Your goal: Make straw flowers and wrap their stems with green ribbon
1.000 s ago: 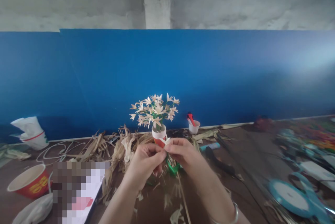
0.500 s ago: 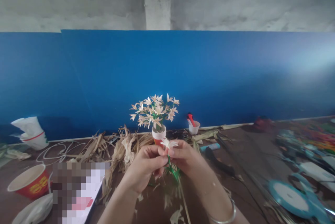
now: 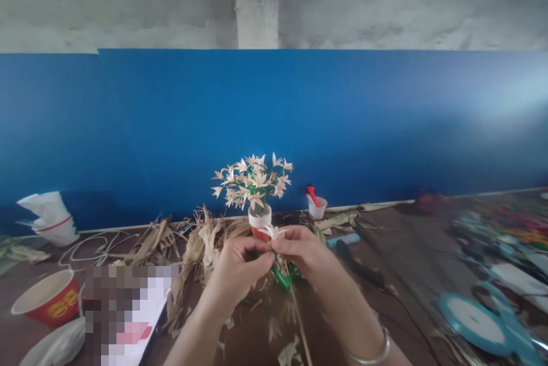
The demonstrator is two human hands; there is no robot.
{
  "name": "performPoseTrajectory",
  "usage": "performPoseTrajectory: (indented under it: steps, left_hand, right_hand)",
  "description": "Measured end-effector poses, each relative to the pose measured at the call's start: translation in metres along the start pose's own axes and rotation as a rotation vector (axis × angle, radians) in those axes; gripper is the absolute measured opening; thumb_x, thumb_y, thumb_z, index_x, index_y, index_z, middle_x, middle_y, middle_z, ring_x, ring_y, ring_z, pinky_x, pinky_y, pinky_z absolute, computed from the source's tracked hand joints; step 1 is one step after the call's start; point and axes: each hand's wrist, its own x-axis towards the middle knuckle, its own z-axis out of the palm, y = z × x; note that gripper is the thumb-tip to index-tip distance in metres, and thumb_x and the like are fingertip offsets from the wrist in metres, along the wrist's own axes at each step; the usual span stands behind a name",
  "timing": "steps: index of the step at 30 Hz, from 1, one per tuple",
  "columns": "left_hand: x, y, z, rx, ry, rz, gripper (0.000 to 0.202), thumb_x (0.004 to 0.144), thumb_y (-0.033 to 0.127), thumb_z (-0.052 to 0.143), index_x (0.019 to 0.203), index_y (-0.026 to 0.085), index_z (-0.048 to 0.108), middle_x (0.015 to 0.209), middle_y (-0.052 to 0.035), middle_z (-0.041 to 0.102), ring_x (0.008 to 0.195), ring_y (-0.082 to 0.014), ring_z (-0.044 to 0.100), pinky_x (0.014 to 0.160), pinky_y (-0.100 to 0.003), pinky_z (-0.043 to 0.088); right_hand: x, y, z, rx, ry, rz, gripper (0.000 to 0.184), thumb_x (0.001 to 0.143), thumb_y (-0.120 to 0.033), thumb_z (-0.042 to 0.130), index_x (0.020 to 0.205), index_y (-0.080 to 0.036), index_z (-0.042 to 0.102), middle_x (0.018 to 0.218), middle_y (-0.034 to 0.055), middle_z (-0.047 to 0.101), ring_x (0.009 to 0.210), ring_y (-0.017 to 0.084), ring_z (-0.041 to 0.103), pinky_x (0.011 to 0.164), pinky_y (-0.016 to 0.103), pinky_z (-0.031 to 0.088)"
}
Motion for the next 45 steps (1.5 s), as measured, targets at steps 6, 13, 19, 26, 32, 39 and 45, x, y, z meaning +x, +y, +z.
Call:
performPoseTrajectory:
  steps: [6,13,19,26,32,39,45]
  left_hand:
    - [0.003,-0.002,0.0,0.048,0.001,0.009,0.013,0.066,0.026,0.064,0.059,0.016,0.06,0.033,0.0087,0.041,0.029,-0.0048,0.033,0.032,-0.017,0.022]
    - [0.003,-0.003,0.001,0.044,-0.045,-0.023,0.019,0.068,0.027,0.06,0.053,0.017,0.055,0.031,0.0068,0.044,0.027,-0.0048,0.033,0.032,-0.017,0.023]
    - [0.003,-0.003,0.0,-0.006,-0.059,-0.007,0.023,0.068,0.029,0.062,0.051,0.016,0.054,0.031,0.0065,0.043,0.027,-0.0033,0.031,0.033,-0.017,0.021]
    - [0.007,-0.013,-0.004,-0.229,-0.148,0.008,0.027,0.062,0.036,0.071,0.055,0.016,0.055,0.033,0.007,0.044,0.026,-0.0021,0.029,0.03,-0.016,0.015]
    - [0.008,-0.017,-0.004,-0.461,-0.26,0.003,0.032,0.056,0.038,0.077,0.057,0.016,0.054,0.039,0.0072,0.046,0.028,-0.0013,0.031,0.03,-0.015,0.016]
    - [0.003,-0.006,-0.003,-0.17,-0.109,0.019,0.023,0.065,0.034,0.07,0.058,0.016,0.057,0.036,0.0075,0.044,0.029,-0.0024,0.031,0.032,-0.015,0.018]
    - [0.001,-0.002,0.0,0.046,-0.018,0.131,0.012,0.069,0.025,0.063,0.062,0.016,0.063,0.053,0.0021,0.059,0.035,-0.0063,0.048,0.035,-0.017,0.03]
  right_hand:
    - [-0.001,-0.004,0.002,-0.096,0.057,-0.025,0.022,0.059,-0.029,0.078,0.057,-0.013,0.064,0.055,-0.002,0.056,0.053,0.008,0.044,0.054,0.024,0.029]
    - [-0.002,-0.011,0.005,-0.165,0.094,-0.008,0.021,0.057,-0.029,0.078,0.056,-0.013,0.063,0.055,-0.0019,0.058,0.054,0.008,0.047,0.057,0.024,0.033]
    - [-0.003,-0.012,0.006,-0.156,0.091,0.007,0.023,0.055,-0.031,0.079,0.056,-0.014,0.063,0.057,-0.0018,0.059,0.055,0.009,0.05,0.06,0.025,0.036]
    - [-0.004,-0.006,0.003,-0.046,-0.023,-0.014,0.019,0.061,-0.029,0.078,0.061,-0.014,0.066,0.058,-0.0014,0.06,0.055,0.009,0.049,0.058,0.024,0.036]
    - [-0.003,0.005,-0.001,0.138,-0.183,0.004,0.019,0.067,-0.031,0.076,0.073,-0.013,0.071,0.07,0.0026,0.066,0.061,0.01,0.056,0.06,0.023,0.04]
    - [-0.001,0.005,-0.002,0.121,-0.067,0.014,0.019,0.06,-0.029,0.081,0.066,-0.014,0.071,0.062,0.0008,0.065,0.055,0.009,0.054,0.057,0.023,0.039]
    - [-0.004,-0.002,0.0,-0.002,0.05,-0.001,0.024,0.058,-0.03,0.081,0.057,-0.014,0.064,0.051,-0.0032,0.053,0.049,0.007,0.041,0.049,0.022,0.028]
